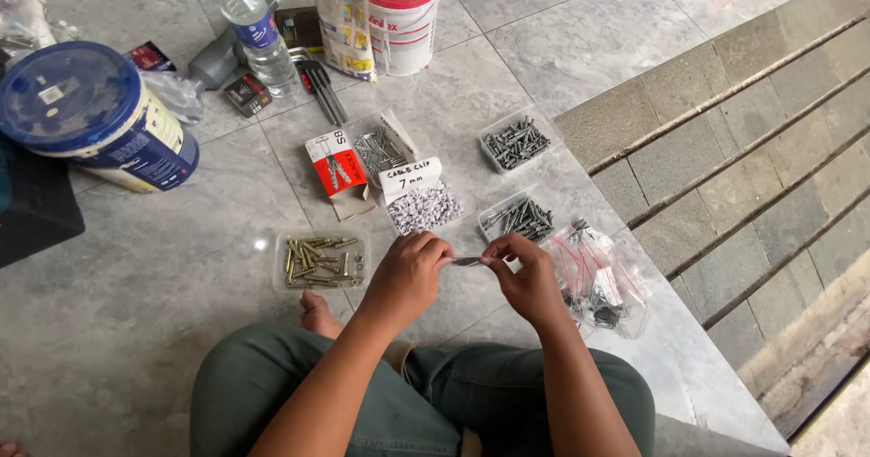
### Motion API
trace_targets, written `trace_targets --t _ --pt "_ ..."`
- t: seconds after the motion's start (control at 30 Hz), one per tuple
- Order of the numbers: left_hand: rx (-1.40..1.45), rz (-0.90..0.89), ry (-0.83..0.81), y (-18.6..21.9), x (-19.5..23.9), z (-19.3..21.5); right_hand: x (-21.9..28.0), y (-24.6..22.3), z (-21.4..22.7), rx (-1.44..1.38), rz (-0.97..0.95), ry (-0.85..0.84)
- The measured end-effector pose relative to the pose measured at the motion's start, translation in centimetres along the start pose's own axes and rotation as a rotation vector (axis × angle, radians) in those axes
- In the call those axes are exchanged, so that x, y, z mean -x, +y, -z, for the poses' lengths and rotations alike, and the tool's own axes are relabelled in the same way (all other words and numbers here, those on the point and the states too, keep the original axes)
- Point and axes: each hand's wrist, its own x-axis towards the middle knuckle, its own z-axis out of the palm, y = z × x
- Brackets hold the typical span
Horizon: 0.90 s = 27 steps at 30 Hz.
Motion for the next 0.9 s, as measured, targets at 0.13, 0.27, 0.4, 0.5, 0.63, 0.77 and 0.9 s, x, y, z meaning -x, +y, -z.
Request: trace_targets --t 0.13,0.27,0.4,0.5,0.63,0.77,0.9 --pt "-0.021 -0.039 -0.013 0.6 -0.8 0.4 -0.4 -0.1 0.0 -0.055 0.006 0.008" --pt "0.045 -0.045 -0.001 1.8 -1.2 1.4 -0.1 0.1 -0.3 -0.084 0.046 0.000" --pt "0.038 -0.104 -0.007 1.4 -0.7 0.9 0.2 -0.4 -1.4 -0.121 0.106 -0.026" --pt "0.020 -0.144 0.043 1.3 -1.0 0.9 0.3 0.0 -2.1 -0.150 0.092 -0.026" --pt "0.039 -0.129 0.079 1.0 -1.1 0.6 -0.1 -1.0 -1.7 -0.184 0.109 -0.051" --pt "0.057 -0.088 0.092 0.5 -0.9 0.2 -0.5 -3.4 -0.9 -0.133 0.163 -0.089" --pt "0.002 -0.111 0.030 0.1 -0.8 -0.4 -0.6 -2.4 -1.3 0.067 0.250 -0.060"
